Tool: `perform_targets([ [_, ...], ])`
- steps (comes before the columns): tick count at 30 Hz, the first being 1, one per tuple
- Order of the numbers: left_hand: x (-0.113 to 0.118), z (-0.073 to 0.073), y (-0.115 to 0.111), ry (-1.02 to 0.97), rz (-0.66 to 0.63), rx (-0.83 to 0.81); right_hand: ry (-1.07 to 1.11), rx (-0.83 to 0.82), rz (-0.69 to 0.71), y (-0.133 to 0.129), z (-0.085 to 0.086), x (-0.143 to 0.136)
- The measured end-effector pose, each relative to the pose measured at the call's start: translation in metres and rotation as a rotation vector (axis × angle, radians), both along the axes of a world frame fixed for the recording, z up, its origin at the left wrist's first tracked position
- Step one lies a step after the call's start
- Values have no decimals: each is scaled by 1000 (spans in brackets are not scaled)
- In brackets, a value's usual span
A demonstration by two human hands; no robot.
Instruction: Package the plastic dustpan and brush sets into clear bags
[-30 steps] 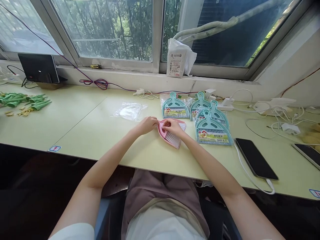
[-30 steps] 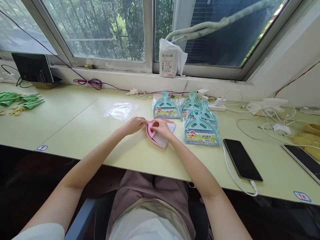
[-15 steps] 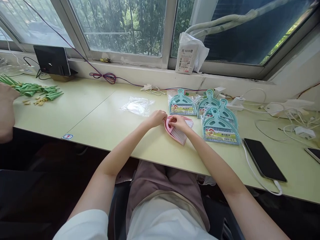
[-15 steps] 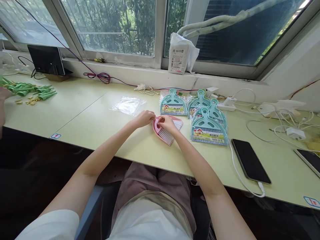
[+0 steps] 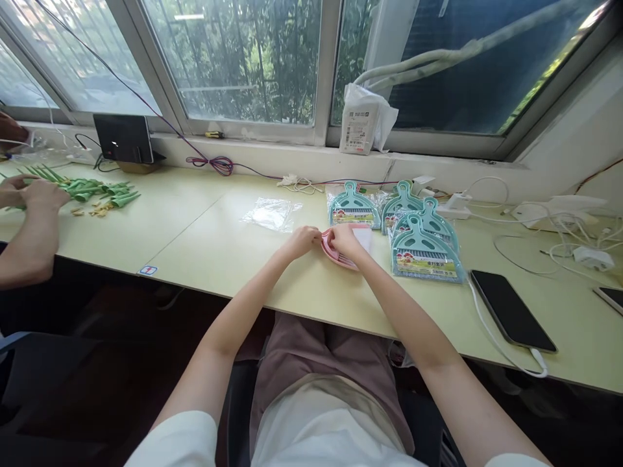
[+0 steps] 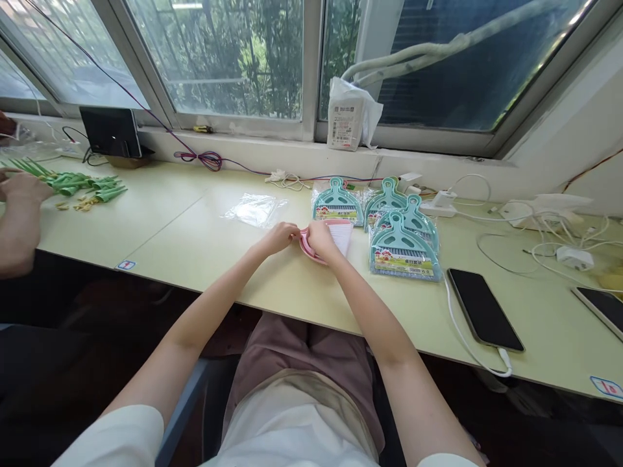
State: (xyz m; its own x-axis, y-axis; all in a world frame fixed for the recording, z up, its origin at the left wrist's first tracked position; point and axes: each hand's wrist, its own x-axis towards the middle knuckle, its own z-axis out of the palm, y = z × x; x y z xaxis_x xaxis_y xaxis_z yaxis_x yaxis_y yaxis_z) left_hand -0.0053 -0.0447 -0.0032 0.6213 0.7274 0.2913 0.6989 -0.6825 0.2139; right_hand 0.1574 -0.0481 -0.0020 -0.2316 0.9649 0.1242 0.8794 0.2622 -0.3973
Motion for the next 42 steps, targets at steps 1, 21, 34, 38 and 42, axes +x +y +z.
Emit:
perform_targets([
  [1,-1,-2,-2,-19,4,-2,35,-30,28,1,-2,3],
  [21,52,6,-31,-650,-72,-210,762,477,-262,-28,29,25],
  [34,-6,-14,62,-1780,339,-277,547,490,-61,-9,-20,22],
  [38,-28,-20,68,-1968,324,-388,85,135,221,-12,-40,11],
  [42,-30,-25,73,-1975,274,-505,26,9,386,-14,-42,8],
])
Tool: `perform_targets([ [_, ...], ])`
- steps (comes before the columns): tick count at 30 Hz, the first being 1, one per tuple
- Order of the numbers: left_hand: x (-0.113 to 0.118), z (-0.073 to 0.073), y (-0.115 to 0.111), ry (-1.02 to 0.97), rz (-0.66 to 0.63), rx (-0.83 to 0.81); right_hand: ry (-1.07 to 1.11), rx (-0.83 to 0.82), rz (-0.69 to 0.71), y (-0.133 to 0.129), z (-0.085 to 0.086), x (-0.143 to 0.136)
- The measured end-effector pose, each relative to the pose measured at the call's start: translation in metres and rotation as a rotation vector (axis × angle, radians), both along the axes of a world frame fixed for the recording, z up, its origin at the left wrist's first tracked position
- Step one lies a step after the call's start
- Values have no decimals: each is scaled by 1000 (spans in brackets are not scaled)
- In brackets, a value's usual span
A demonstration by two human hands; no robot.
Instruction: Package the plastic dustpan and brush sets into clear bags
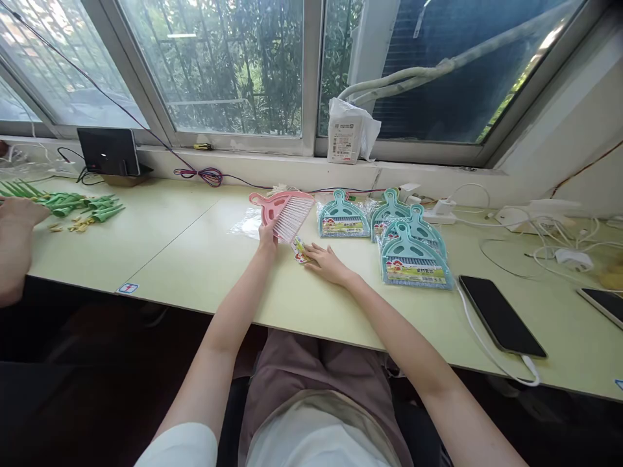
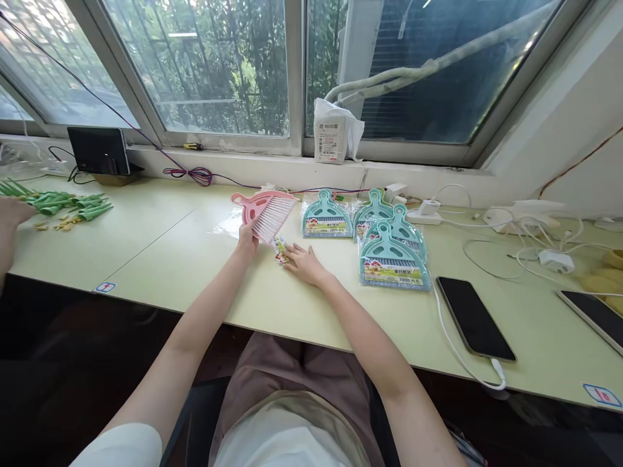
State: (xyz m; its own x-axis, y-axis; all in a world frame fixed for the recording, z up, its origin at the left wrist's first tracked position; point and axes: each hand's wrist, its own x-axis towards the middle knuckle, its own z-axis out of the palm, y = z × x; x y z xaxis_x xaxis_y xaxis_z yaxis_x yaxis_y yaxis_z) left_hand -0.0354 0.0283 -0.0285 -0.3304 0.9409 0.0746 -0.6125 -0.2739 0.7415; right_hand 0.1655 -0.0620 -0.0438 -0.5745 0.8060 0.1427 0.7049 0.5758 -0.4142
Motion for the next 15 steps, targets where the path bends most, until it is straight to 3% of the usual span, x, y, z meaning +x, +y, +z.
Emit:
perform_targets([
  [3,4,-4,0,18,-35,20,134,12,14,2,6,6],
  [6,8,-5,-3,13,-65,40,222,4,-77,5,10,13],
  [11,14,-1,-10,11,-117,-8,170,27,-307,1,14,11],
  [15,19,3,-17,45,-193,55,99,1,-391,1,14,6],
])
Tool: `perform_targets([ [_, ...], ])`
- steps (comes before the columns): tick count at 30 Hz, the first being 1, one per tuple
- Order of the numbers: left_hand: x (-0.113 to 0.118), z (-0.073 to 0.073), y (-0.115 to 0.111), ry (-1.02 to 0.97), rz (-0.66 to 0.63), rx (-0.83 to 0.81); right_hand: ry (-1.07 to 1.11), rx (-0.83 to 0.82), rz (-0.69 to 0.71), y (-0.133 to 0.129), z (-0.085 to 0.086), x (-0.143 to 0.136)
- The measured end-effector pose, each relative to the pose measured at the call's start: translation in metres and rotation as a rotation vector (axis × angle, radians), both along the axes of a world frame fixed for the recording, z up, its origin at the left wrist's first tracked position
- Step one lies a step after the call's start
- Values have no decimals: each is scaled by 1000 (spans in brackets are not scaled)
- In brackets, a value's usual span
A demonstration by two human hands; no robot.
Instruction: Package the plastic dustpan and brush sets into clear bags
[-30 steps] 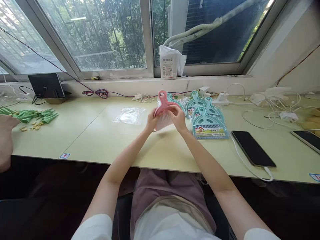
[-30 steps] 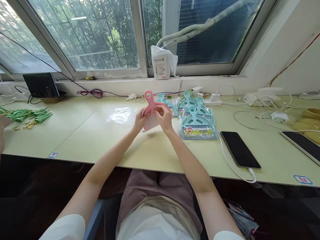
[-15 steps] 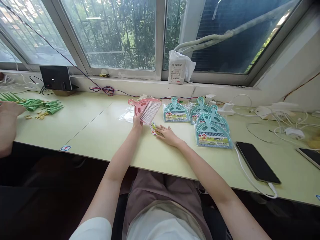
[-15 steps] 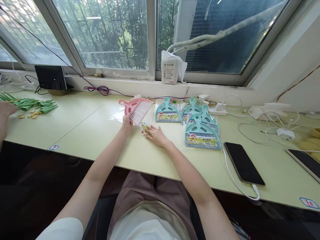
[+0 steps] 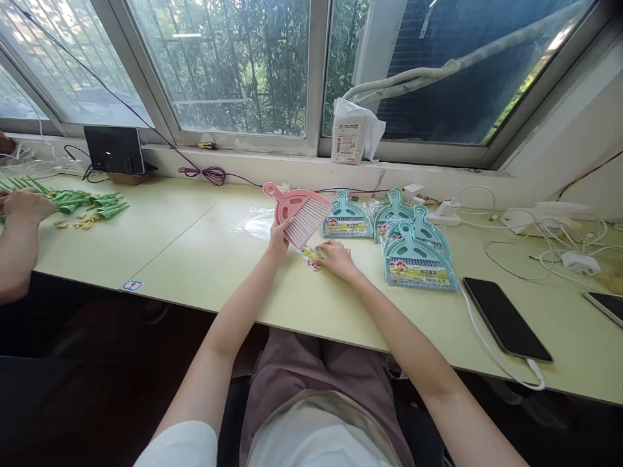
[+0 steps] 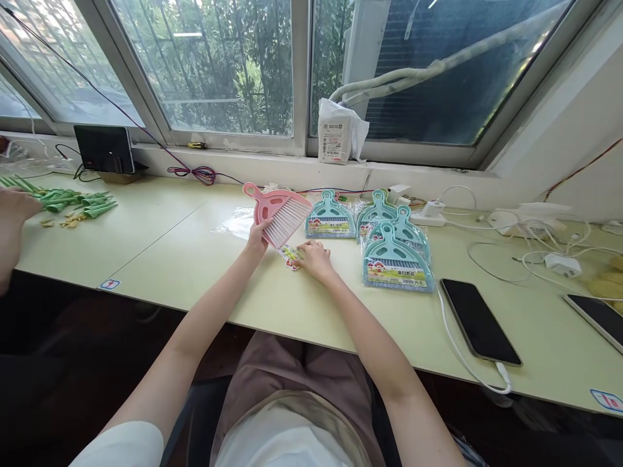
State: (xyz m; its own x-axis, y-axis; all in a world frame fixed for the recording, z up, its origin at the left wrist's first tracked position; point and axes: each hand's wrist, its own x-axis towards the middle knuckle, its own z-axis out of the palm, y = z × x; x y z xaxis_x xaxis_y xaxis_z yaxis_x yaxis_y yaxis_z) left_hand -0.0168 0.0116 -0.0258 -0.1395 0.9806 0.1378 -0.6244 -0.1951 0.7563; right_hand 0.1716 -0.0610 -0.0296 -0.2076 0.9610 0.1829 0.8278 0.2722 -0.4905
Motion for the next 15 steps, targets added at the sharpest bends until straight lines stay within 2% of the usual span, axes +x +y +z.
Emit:
perform_targets([
  [4,3,0,-3,24,-8,-11,106,-119,51,7,1,5],
  [8,2,-1,-2,33,14,-48,297,-274,35,11,2,11],
  [15,0,0,-2,38,-11,-31,320,-348,83,15,5,21],
])
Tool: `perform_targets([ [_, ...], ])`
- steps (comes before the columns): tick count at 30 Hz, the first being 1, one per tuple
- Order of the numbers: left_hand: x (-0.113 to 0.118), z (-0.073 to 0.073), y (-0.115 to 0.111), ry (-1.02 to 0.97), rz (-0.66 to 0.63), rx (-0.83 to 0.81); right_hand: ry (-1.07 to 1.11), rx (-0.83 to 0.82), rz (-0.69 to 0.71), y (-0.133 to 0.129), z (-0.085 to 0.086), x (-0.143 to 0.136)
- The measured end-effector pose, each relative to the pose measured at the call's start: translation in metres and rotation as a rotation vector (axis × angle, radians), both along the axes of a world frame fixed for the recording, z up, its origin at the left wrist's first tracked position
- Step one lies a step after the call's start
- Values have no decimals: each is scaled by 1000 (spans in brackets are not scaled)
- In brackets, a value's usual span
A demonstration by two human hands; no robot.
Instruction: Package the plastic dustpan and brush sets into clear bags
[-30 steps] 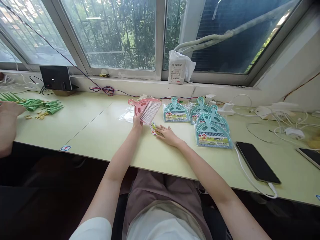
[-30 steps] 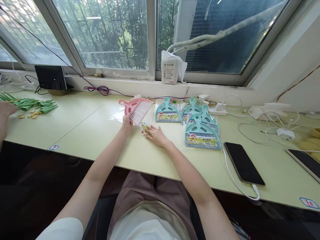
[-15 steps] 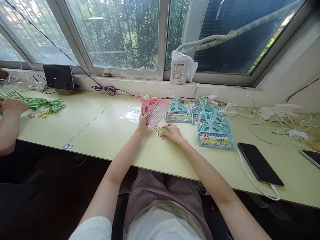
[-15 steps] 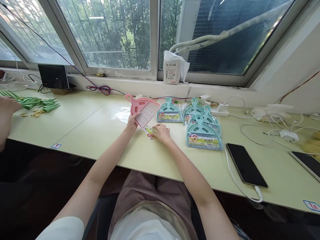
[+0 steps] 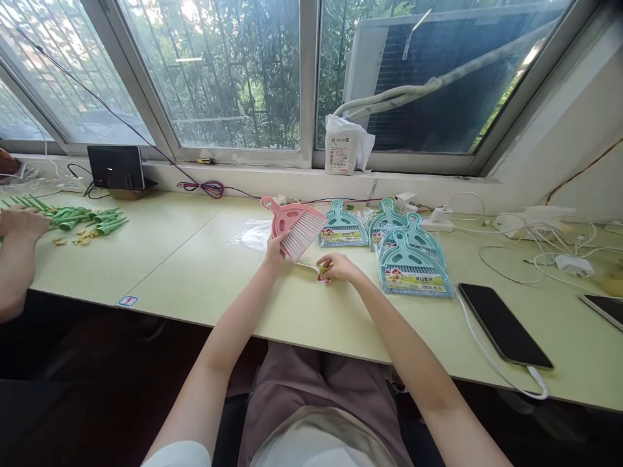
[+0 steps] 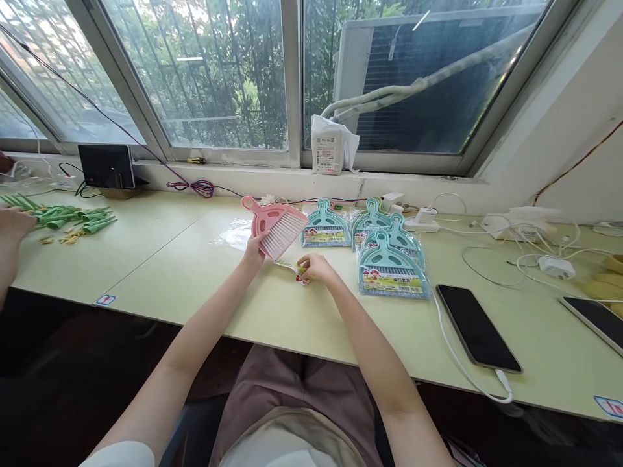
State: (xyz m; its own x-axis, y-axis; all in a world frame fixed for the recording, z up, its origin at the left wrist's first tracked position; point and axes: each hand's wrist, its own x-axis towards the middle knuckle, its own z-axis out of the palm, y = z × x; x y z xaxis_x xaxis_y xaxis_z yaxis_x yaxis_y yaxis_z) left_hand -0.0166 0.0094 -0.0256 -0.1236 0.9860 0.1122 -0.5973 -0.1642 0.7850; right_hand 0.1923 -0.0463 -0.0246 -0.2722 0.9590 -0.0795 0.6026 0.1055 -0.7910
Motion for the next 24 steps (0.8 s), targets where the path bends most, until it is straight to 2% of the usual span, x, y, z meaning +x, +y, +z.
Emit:
perform_targets([
  [5,1,2,0,-16,31,-41,89,63,-12,0,-1,1],
  [8,2,5,-1,-32,8,-27,175,-11,22,-1,-2,-5],
  [11,2,7,-4,-16,-11,-9,347,-176,146,-4,3,-8],
  [16,3,12,-13,39,-79,44,558,-207,298,-16,22,-6],
  [18,4,13,-14,51,-72,23,668,-206,255,-18,25,-7],
  [20,5,13,-14,53,-32,-5,789,-189,156,-17,23,-10],
  [24,5,12,-13,28,-1,-22,952,-92,11,-15,18,-16],
])
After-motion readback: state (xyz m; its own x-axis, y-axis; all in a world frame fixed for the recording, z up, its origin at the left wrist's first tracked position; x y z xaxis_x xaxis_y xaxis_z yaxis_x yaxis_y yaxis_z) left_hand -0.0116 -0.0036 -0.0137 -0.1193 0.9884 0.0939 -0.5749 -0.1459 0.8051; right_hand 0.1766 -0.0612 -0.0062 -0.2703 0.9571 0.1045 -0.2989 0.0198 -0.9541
